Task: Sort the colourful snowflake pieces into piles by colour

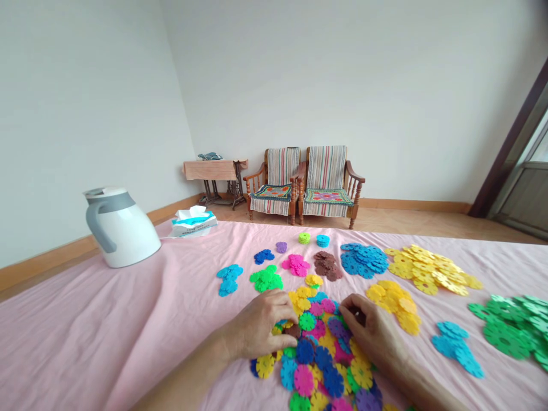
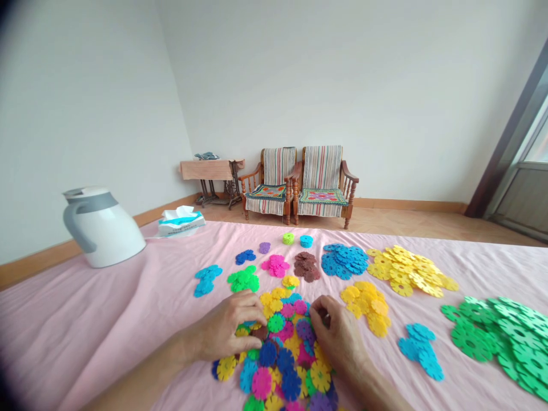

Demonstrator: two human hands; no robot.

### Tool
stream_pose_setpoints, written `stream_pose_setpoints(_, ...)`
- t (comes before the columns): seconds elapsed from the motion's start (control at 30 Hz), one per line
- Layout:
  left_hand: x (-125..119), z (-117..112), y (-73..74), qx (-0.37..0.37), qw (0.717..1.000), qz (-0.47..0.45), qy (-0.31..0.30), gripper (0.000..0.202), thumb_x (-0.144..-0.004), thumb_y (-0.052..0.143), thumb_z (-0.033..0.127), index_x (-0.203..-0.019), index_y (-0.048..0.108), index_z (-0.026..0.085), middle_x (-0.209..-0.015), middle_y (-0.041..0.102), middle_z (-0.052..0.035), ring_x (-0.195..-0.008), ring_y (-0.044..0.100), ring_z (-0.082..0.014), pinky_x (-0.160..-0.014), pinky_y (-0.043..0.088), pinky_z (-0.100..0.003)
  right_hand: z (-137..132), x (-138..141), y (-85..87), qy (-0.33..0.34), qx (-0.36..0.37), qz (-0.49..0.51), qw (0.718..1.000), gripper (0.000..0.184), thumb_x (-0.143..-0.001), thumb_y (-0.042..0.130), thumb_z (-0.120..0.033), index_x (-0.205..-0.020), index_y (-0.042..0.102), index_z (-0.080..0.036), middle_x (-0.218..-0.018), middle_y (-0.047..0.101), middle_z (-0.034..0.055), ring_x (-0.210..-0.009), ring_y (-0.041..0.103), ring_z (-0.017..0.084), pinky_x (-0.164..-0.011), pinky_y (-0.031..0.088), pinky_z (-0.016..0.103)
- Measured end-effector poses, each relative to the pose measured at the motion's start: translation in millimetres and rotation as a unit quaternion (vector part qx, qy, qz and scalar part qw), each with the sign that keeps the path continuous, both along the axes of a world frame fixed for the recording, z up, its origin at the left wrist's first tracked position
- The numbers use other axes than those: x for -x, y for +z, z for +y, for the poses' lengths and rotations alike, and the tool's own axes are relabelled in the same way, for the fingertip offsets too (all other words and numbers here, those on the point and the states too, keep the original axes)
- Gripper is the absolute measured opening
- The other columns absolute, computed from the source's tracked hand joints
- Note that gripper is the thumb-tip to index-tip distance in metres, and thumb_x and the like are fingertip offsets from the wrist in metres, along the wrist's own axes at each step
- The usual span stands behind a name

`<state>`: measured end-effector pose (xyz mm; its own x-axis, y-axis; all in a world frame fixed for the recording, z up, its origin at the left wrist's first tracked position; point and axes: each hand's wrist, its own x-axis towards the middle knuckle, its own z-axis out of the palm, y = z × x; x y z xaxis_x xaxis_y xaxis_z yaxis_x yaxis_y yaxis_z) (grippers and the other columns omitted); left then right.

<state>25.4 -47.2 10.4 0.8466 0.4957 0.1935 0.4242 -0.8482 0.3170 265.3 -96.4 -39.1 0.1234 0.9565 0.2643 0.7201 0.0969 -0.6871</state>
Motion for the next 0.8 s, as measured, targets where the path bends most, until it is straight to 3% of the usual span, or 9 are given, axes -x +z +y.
stream_pose_setpoints(0.13,-1.4,1.2,-7.5,-0.031,0.999,-0.026,-0.005,0.014,-0.083,0.058,0.029,-0.085,0.066,0.019,-0.083,0.062,-0.0031,-0.08,0.054,-0.0156,-0.077,0.037,-0.028,1.9,-2.1,-4.6,0.007,0.002,0.004,1.0,0.019,-0.08,0.043,-0.029,-0.068,0.056,-0.02,-0.058,0.055,-0.0021,-0.054,0.05,0.013,-0.051,0.036,0.023)
stream_pose_setpoints(0.23,-4.1,1.5,-12.1,-0.052,0.997,-0.051,0.016,0.025,-0.091,0.043,0.024,-0.079,0.064,0.017,-0.078,0.061,-0.0038,-0.078,0.054,-0.0147,-0.076,0.038,-0.028,3.9,-2.9,-8.8,0.009,-0.005,0.007,1.0,0.019,-0.079,0.044,-0.029,-0.068,0.056,-0.02,-0.059,0.055,-0.002,-0.055,0.05,0.013,-0.051,0.037,0.022)
stream_pose_setpoints(0.37,-7.9,1.5,-14.5,-0.047,0.991,-0.113,0.056,0.029,-0.092,0.039,0.023,-0.074,0.059,0.016,-0.078,0.059,-0.0041,-0.08,0.052,-0.015,-0.077,0.038,-0.028,4.0,-1.7,-5.9,0.003,-0.009,0.018,1.0,0.02,-0.078,0.044,-0.03,-0.065,0.056,-0.02,-0.057,0.056,-0.0021,-0.053,0.05,0.012,-0.05,0.036,0.022)
stream_pose_setpoints(0.57,-18.6,7.7,-19.5,0.036,0.956,-0.226,0.183,0.031,-0.091,0.039,0.03,-0.065,0.05,0.016,-0.063,0.05,0.0001,-0.062,0.049,-0.0119,-0.059,0.037,-0.023,2.3,-9.1,7.2,-0.056,0.0,0.055,0.997,0.024,-0.077,0.044,-0.038,-0.067,0.057,-0.02,-0.053,0.054,-0.0027,-0.05,0.051,0.013,-0.049,0.037,0.023)
stream_pose_setpoints(0.7,-41.6,15.9,-17.9,0.125,0.951,-0.202,0.197,0.032,-0.087,0.044,0.03,-0.06,0.051,0.015,-0.052,0.047,0.0031,-0.052,0.046,-0.0104,-0.05,0.033,-0.021,2.5,-16.2,7.9,-0.108,-0.015,0.054,0.993,0.023,-0.077,0.044,-0.037,-0.064,0.055,-0.021,-0.05,0.054,-0.0026,-0.049,0.051,0.014,-0.047,0.036,0.024)
stream_pose_setpoints(0.8,-68.5,29.0,-14.4,0.134,0.954,-0.176,0.201,0.028,-0.084,0.046,0.027,-0.062,0.057,0.014,-0.055,0.054,0.0019,-0.052,0.051,-0.011,-0.05,0.035,-0.02,2.3,-17.0,6.2,-0.126,-0.017,0.053,0.99,0.022,-0.076,0.044,-0.035,-0.061,0.053,-0.021,-0.047,0.052,-0.0031,-0.047,0.05,0.014,-0.045,0.034,0.023)
